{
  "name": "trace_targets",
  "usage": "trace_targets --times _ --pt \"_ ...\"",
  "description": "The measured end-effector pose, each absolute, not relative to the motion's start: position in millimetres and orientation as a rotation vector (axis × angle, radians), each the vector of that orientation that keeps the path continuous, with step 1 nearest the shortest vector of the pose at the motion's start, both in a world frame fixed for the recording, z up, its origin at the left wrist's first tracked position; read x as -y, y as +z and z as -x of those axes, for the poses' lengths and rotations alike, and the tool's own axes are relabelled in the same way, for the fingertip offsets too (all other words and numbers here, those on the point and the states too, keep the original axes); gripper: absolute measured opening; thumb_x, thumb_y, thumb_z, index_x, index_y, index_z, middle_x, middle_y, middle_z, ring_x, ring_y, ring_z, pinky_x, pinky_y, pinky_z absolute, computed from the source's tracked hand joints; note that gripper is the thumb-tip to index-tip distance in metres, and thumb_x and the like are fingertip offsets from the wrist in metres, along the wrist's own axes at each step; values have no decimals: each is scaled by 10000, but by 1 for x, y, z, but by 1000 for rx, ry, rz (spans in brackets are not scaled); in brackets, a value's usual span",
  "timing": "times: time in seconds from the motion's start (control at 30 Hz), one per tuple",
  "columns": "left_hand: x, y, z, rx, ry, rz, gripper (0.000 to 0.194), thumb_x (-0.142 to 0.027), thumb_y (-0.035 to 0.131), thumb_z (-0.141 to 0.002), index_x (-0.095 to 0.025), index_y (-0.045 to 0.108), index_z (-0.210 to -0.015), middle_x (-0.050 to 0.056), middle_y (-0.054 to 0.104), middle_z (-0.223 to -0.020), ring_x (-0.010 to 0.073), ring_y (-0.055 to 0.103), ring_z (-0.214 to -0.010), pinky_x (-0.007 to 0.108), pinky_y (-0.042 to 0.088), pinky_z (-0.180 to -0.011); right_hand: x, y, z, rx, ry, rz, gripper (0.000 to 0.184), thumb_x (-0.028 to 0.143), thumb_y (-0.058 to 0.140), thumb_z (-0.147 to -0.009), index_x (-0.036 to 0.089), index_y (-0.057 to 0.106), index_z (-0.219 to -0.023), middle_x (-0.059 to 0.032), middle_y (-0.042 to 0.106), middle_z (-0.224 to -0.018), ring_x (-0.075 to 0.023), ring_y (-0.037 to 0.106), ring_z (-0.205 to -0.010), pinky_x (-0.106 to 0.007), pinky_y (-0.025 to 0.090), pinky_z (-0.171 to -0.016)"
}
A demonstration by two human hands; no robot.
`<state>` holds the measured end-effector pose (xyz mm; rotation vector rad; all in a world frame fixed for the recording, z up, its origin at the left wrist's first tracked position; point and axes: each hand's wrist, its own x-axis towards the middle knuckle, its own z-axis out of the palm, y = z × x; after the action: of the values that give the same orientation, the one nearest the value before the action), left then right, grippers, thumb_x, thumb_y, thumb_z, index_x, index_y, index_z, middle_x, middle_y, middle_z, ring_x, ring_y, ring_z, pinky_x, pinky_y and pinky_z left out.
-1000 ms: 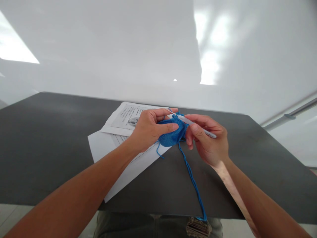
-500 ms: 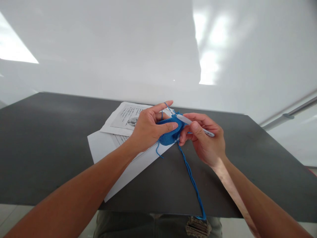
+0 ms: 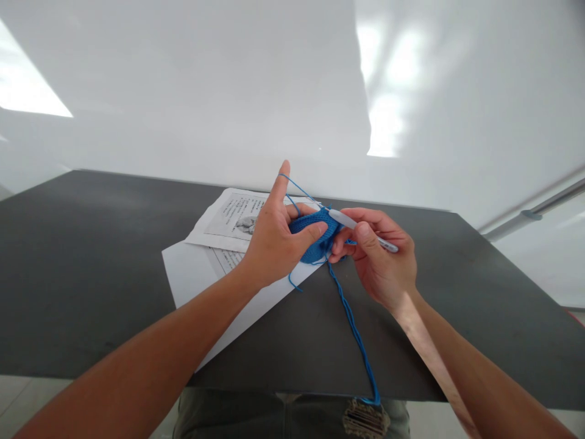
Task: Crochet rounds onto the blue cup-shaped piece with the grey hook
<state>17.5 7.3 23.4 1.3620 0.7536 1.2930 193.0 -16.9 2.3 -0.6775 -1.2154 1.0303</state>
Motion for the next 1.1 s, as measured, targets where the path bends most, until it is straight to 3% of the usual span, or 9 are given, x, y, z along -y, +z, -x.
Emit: trace_targets --times 0.4,0.63,0.83,0.9,1.1 --pt "-7 25 -16 -791 1222 -1330 1141 -204 859 -713 -195 286 -1699 -10 743 -847 134 655 -690 252 510 -654 19 3 -199 1306 837 756 226 384 831 -908 215 816 -1057 -2 720 -676 -151 692 -571 -305 626 -571" --pt "-11 22 -15 -751 1156 -1273 903 -261 895 -732 -128 543 -1552 22 743 -870 148 670 -742 266 527 -685 22 3 -199 1352 582 766 145 272 827 -910 262 844 -1053 -39 754 -965 -156 731 -650 -337 651 -603" --pt "-10 23 -15 -767 1155 -1313 716 -297 888 -742 -104 686 -1402 29 732 -863 150 658 -732 274 526 -684 23 7 -197 1324 472 747 169 205 812 -915 300 847 -1051 -25 735 -983 -138 729 -645 -329 655 -616" --pt "-9 24 -15 -792 1174 -1336 760 -295 873 -752 -112 650 -1455 15 725 -848 134 636 -705 257 503 -656 22 7 -197 1308 453 768 147 231 814 -917 291 845 -1048 -26 736 -974 -139 728 -639 -331 656 -622" --pt "-8 23 -14 -843 1187 -1401 1112 -252 868 -736 -135 311 -1692 1 728 -882 113 591 -669 240 458 -609 19 5 -203 1348 594 729 159 319 836 -907 277 842 -1061 -27 748 -912 -154 732 -621 -334 644 -601"
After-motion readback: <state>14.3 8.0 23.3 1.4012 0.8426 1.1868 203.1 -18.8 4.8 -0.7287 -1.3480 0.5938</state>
